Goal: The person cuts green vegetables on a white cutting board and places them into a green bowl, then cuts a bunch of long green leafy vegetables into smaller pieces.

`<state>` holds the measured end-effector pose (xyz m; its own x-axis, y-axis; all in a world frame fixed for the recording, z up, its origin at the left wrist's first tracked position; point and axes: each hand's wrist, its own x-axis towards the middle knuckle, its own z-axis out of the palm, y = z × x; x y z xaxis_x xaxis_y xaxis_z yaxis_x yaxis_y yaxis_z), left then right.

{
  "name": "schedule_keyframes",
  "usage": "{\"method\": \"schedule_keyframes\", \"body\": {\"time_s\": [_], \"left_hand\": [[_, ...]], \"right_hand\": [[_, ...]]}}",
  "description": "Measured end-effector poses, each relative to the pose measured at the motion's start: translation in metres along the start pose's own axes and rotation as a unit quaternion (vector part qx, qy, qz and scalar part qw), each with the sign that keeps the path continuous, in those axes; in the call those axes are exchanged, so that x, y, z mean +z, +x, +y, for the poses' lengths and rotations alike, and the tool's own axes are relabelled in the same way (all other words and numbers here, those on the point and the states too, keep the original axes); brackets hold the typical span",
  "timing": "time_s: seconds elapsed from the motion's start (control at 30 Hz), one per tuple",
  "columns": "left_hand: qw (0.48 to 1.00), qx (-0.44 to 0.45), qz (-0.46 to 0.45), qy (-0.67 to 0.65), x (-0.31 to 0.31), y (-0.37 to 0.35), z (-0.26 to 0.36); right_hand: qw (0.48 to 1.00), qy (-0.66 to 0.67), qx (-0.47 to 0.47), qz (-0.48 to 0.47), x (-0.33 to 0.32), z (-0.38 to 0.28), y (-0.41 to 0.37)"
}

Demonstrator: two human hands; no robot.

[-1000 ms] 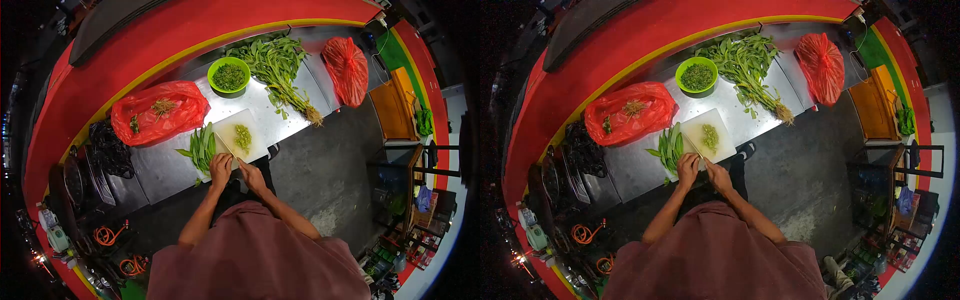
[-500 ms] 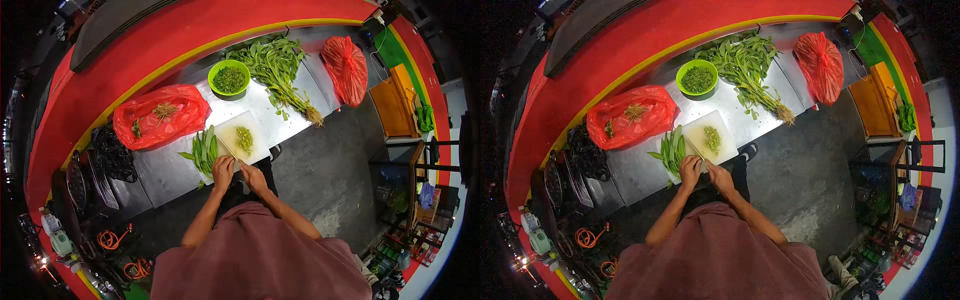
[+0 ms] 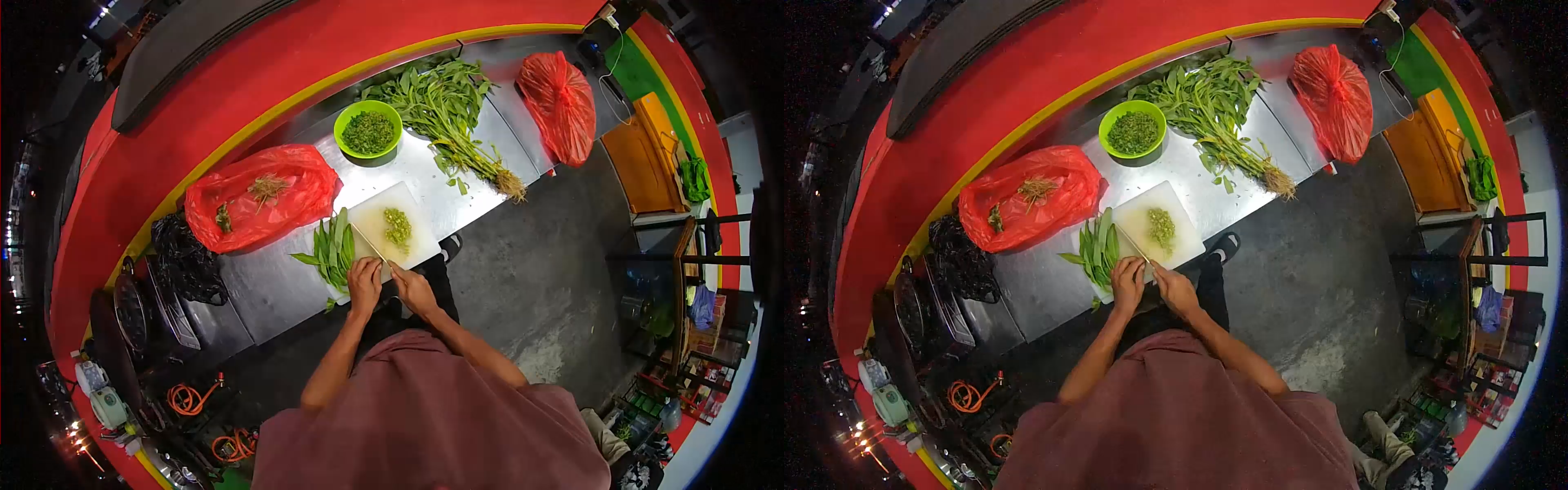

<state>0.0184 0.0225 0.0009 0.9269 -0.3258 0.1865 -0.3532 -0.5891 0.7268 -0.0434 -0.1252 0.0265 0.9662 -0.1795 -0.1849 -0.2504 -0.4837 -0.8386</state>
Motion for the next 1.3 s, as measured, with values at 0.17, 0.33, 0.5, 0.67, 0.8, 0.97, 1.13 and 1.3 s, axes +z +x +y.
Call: {"method": "schedule_keyframes", "body": {"time_s": [0.17, 0.33, 0.5, 0.67, 0.8, 0.97, 1.13, 1.3], "left_hand": [[1.000, 0.020, 0.012, -0.003, -0.001, 0.002, 0.001], [1.000, 0.017, 0.010, -0.005, -0.001, 0.002, 0.000], [1.000, 0.022, 0.017, -0.003, 0.003, -0.002, -0.004], [1.000, 0.007, 0.008, -0.005, -0.001, 0.001, 0.004], [1.000, 0.012, 0.021, -0.013, 0.003, 0.000, -0.003], [1.000, 0.003, 0.022, -0.006, 0.004, -0.002, -0.002], [0.999, 0.010, 0.015, -0.026, 0.001, -0.001, -0.001], [1.000, 0.008, 0.017, -0.023, 0.004, -0.001, -0.008]], "right_hand": [[1.000, 0.002, 0.008, -0.021, 0.004, -0.004, 0.016], [0.999, 0.034, 0.018, -0.019, -0.004, -0.003, 0.001], [0.999, 0.008, -0.050, 0.012, 0.001, 0.007, 0.001], [1.000, -0.014, -0.013, -0.025, 0.005, -0.001, 0.017], [1.000, 0.016, -0.004, -0.013, 0.000, -0.003, 0.004], [0.998, 0.019, -0.052, 0.011, 0.008, 0.017, -0.003], [0.999, -0.018, 0.015, -0.044, 0.000, -0.007, 0.014], [0.999, 0.050, 0.001, -0.017, -0.001, -0.004, -0.002]]}}
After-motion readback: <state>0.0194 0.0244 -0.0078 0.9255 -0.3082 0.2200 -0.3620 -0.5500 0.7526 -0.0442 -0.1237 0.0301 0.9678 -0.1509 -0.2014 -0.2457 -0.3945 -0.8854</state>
